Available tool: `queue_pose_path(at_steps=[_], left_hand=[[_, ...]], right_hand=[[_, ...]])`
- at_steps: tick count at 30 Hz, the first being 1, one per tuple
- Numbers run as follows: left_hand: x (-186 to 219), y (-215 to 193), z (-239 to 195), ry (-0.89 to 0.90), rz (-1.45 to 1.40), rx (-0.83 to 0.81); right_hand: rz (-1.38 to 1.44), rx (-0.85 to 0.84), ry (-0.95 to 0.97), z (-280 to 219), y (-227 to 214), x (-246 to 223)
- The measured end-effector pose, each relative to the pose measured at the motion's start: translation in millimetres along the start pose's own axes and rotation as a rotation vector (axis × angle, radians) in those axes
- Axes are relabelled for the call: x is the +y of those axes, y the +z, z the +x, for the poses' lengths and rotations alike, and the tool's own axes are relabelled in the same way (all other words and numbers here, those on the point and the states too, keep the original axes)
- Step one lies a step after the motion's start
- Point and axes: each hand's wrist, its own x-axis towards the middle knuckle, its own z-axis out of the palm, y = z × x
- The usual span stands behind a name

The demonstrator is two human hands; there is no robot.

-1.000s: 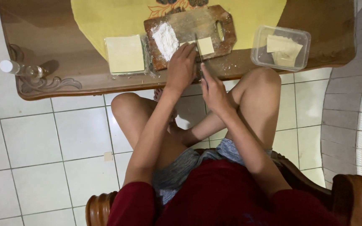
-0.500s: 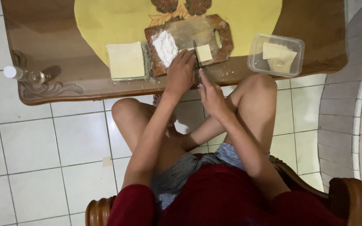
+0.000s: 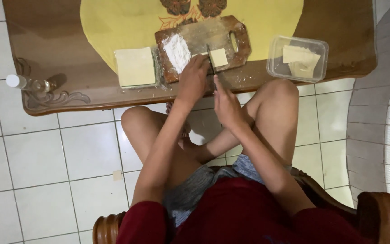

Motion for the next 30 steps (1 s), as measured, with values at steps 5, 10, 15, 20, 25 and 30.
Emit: queue_pose_path(at_steps=[5, 10, 15, 20, 25, 30], left_hand=[[-1.9, -2.2, -1.3, 0.011, 0.013, -0.019], [-3.6, -6.5, -0.7, 0.059, 0.014, -0.023], [-4.0, -3.5, 1.9, 0.052, 0.017, -0.042], [-3.8, 0.0, -2.3, 0.061, 0.024, -0.034], [-1.3, 3.0, -3.3, 0.012, -0.003, 0.006], [5.2, -0.5, -5.9, -0.039, -0.031, -0.031]], right_hand=[[-0.009, 0.009, 0.026, 1.4, -1.8, -11.4], [0.017, 0.040, 0.014, 7.0, 0.1, -6.6], [0.106, 0.070, 0.000, 11.4, -0.5, -4.5], [0.166, 0.078, 0.027, 21.2, -5.6, -14.8], [0.166, 0.065, 0.044, 5.1, -7.9, -16.5], [0.122, 0.078, 0.027, -15.3, 19.3, 13.1]])
